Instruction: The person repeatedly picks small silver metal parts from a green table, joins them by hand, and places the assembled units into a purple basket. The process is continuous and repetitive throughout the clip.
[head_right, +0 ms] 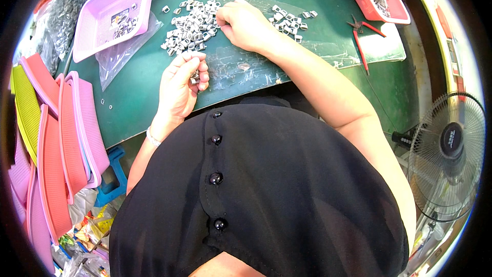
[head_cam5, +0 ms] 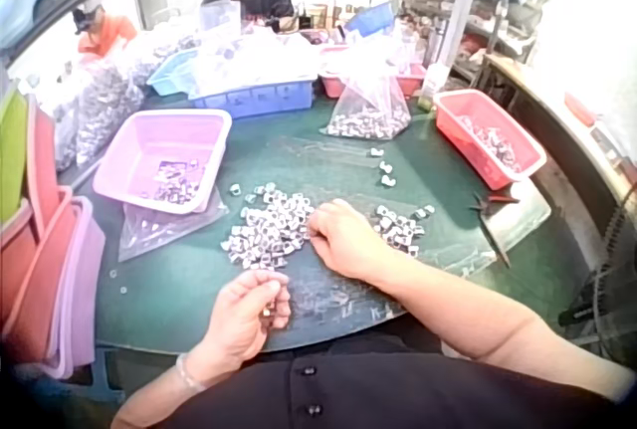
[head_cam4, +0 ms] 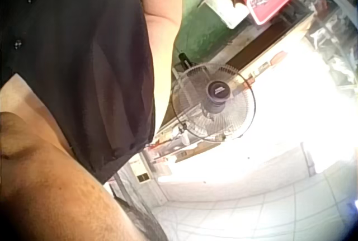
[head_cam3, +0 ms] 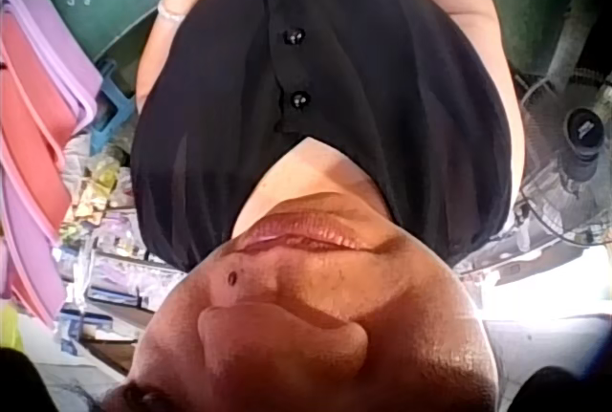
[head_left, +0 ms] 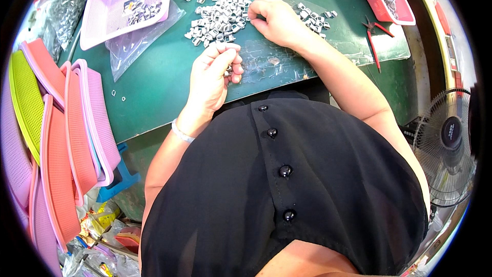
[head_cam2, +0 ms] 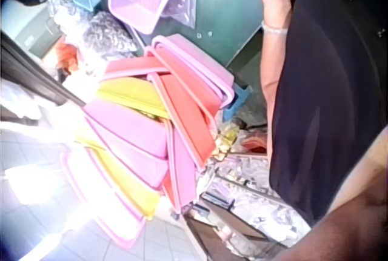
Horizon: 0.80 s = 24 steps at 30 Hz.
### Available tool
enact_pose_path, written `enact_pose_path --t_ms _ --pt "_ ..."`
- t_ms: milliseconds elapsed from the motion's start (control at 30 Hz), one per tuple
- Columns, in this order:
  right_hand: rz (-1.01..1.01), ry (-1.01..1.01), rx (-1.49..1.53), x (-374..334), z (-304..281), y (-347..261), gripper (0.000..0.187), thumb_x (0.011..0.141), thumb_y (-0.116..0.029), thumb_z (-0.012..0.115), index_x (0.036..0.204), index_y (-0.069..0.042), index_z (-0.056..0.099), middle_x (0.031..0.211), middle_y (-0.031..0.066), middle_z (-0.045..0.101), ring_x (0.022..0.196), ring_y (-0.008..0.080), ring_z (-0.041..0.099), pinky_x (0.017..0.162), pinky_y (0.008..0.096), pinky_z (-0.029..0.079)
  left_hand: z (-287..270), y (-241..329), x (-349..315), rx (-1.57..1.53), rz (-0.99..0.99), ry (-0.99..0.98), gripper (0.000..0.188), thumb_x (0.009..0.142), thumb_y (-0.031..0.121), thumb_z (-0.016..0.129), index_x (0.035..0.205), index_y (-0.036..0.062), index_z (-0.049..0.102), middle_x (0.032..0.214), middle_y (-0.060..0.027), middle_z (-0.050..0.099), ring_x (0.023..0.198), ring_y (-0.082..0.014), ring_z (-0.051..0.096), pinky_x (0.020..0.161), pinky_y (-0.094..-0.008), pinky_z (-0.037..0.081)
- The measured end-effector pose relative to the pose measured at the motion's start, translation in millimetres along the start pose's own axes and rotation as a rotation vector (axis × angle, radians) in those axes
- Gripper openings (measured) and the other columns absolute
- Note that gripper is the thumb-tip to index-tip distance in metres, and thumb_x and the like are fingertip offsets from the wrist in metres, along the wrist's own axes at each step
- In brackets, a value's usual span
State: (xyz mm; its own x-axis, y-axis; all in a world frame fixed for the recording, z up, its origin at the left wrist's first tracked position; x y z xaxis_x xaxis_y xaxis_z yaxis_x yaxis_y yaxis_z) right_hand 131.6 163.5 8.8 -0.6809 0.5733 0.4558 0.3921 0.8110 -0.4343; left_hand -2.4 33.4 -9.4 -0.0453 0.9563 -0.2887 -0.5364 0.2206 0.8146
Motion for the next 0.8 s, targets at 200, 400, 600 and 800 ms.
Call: enact_pose_path --t_ms 200,400,600,800 --pt "0.07 -0.045 0.104 -1.3 -3.1 -8.7 0.02 0.072 -0.002 0.062 0.092 -0.004 0.056 0.084 0.008 0.06 0.085 0.0271 0.056 0.076 0.0355 0.045 0.6 0.2 0.2 0.004 -0.002 0.015 0.014 0.088 0.011 0.053 0.097 0.0017 0.058 0.076 -0.0037 0.057 0.063 -0.0115 0.054 0.053 -0.0225 0.042" --pt "-0.046 -0.077 0.226 -5.7 -16.7 -48.0 0.038 0.072 -0.002 0.063 0.109 -0.005 0.052 0.087 0.0068 0.059 0.087 0.0258 0.057 0.078 0.0355 0.045 1.4 0.9 1.1 -0.047 -0.007 0.028 0.012 0.089 0.013 0.053 0.093 0.0028 0.057 0.073 -0.0032 0.058 0.059 -0.0103 0.053 0.051 -0.0229 0.042" --pt "-0.113 -0.054 0.22 -11.6 -14.9 -63.0 0.043 0.072 -0.002 0.062 0.113 -0.008 0.051 0.083 0.0049 0.057 0.081 0.025 0.054 0.07 0.0351 0.045 0.4 -0.9 0.2 -0.068 0.024 -0.005 0.011 0.09 0.013 0.052 0.089 0.0037 0.057 0.072 -0.0027 0.058 0.058 -0.0098 0.053 0.05 -0.0226 0.041" --pt "-0.084 -0.029 0.274 -14.5 -15.6 -63.7 0.041 0.073 -0.003 0.061 0.112 -0.008 0.052 0.083 0.0055 0.058 0.082 0.0249 0.055 0.072 0.0349 0.045 1.3 0.2 -0.9 -0.052 0.02 -0.006 0.011 0.09 0.013 0.052 0.088 0.0035 0.057 0.07 -0.0026 0.057 0.056 -0.0097 0.052 0.049 -0.0225 0.04"
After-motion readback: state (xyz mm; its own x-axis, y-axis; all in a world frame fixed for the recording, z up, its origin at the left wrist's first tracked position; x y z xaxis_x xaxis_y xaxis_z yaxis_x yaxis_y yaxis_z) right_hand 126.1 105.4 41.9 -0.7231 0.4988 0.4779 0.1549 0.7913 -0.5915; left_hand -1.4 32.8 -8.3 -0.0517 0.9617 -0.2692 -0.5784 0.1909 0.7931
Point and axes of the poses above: each hand's wrist, its own x-axis towards the middle knuckle, its own z-axis out of the palm, y = z × x, the point moved 3 cm from there along x, towards the middle knuckle
